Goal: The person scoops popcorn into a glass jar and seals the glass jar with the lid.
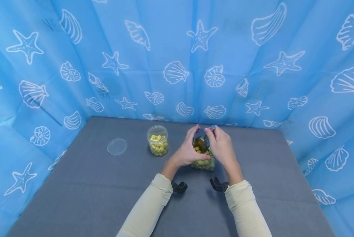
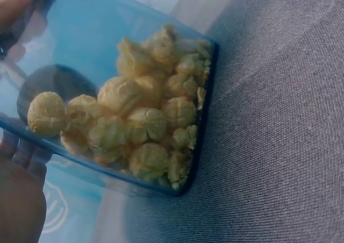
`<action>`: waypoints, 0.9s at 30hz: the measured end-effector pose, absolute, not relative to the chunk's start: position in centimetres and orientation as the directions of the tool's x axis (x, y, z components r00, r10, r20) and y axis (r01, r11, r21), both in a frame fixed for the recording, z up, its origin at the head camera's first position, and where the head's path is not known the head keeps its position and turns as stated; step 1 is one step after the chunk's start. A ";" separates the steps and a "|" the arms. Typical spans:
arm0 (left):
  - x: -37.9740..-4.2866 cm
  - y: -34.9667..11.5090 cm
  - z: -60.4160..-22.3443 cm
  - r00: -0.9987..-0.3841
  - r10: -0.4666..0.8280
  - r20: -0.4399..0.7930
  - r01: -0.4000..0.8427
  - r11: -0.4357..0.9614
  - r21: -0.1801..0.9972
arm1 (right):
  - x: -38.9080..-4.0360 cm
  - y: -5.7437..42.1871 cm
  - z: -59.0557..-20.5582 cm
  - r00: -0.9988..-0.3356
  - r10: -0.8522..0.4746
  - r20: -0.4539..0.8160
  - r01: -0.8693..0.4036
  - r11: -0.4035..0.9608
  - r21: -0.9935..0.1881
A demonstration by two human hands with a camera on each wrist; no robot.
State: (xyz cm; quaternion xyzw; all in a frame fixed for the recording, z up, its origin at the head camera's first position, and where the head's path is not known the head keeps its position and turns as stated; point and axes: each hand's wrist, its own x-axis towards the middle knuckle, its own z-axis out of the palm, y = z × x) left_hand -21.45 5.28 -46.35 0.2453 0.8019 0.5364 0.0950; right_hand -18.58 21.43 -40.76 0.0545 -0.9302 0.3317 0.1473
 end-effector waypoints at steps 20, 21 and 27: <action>-21.5 5.3 -46.3 -0.859 0.502 0.103 0.291 0.313 0.904 | -18.9 21.2 -39.7 -0.989 -0.012 0.150 -0.102 0.783 -0.613; -21.5 5.3 -46.3 -0.860 0.500 0.103 0.290 0.313 0.904 | -18.9 21.3 -39.6 -0.989 -0.004 0.146 -0.095 0.775 -0.624; -21.4 5.3 -46.3 -0.862 0.497 0.103 0.283 0.303 0.910 | -19.4 22.1 -38.9 -0.994 0.024 0.103 -0.050 0.753 -0.657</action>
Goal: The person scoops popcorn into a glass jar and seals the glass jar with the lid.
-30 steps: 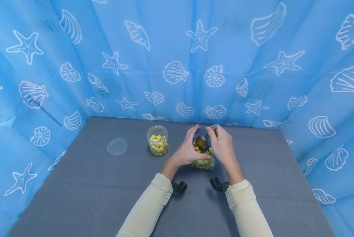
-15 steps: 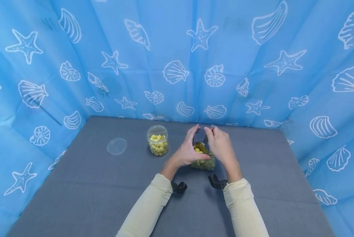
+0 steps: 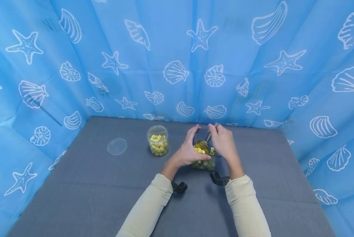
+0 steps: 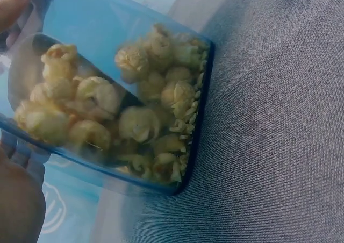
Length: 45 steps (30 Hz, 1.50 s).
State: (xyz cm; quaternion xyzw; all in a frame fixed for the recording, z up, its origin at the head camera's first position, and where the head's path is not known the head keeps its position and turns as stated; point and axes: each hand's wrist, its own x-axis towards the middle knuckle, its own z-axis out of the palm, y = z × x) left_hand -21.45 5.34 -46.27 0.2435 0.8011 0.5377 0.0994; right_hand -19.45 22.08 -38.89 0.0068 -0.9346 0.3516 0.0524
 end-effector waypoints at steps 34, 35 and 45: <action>-21.5 5.5 -46.6 -0.858 0.499 0.118 0.274 0.252 0.928 | -22.8 26.1 -38.8 -0.979 -0.017 -0.204 0.190 0.290 -0.938; -21.5 5.5 -46.5 -0.859 0.498 0.118 0.274 0.254 0.928 | -22.8 26.1 -38.7 -0.979 -0.013 -0.205 0.193 0.285 -0.939; -21.6 5.4 -46.3 -0.866 0.488 0.104 0.271 0.283 0.920 | -22.8 25.9 -38.8 -0.977 0.044 -0.210 0.214 0.210 -0.954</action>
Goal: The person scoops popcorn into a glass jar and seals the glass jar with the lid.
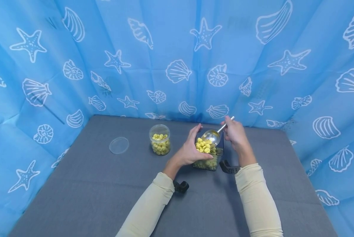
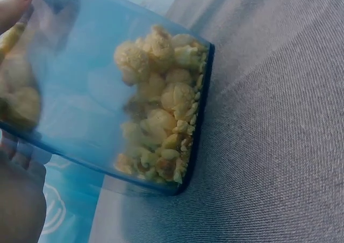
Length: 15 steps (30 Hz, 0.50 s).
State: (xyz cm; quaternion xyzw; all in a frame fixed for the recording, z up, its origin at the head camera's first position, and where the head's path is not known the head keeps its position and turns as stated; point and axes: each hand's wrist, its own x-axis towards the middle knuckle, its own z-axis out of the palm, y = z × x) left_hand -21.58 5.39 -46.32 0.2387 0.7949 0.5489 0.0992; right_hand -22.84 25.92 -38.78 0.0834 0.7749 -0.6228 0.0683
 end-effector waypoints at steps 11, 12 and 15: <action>-21.4 5.3 -46.0 -0.866 0.494 0.082 0.263 0.309 0.914 | -22.8 25.8 -39.0 -0.975 0.094 -0.203 0.216 0.169 -0.962; -21.4 5.3 -46.0 -0.865 0.496 0.081 0.263 0.309 0.914 | -22.9 25.8 -39.0 -0.974 0.111 -0.198 0.214 0.161 -0.964; -21.4 5.2 -45.9 -0.865 0.495 0.083 0.260 0.301 0.918 | -23.0 25.7 -38.9 -0.973 0.127 -0.193 0.212 0.163 -0.963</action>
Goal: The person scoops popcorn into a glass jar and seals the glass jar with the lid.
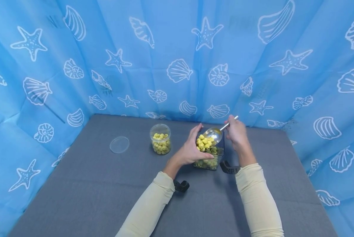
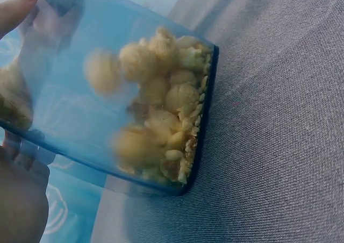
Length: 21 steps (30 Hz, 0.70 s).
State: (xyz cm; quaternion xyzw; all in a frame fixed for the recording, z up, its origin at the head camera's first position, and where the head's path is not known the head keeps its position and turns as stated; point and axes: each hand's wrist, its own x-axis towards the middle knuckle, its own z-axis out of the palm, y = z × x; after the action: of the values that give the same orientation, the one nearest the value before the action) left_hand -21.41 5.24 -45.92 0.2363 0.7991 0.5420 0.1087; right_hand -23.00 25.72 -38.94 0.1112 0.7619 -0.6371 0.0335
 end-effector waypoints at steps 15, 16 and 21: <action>-21.6 5.2 -46.2 -0.866 0.492 0.090 0.264 0.297 0.917 | -23.2 25.8 -39.1 -0.975 0.025 -0.220 0.221 0.118 -0.968; -21.6 5.2 -46.2 -0.866 0.492 0.091 0.266 0.298 0.917 | -23.2 25.8 -39.2 -0.975 0.026 -0.221 0.223 0.113 -0.968; -21.5 5.3 -46.2 -0.866 0.491 0.092 0.266 0.298 0.917 | -23.1 25.9 -39.5 -0.971 0.043 -0.235 0.239 0.110 -0.965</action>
State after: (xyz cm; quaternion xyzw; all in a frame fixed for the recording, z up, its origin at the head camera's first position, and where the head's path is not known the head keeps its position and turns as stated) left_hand -21.51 5.28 -46.25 0.2370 0.7988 0.5431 0.1036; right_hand -23.14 25.93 -39.53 0.0951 0.7412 -0.6604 0.0741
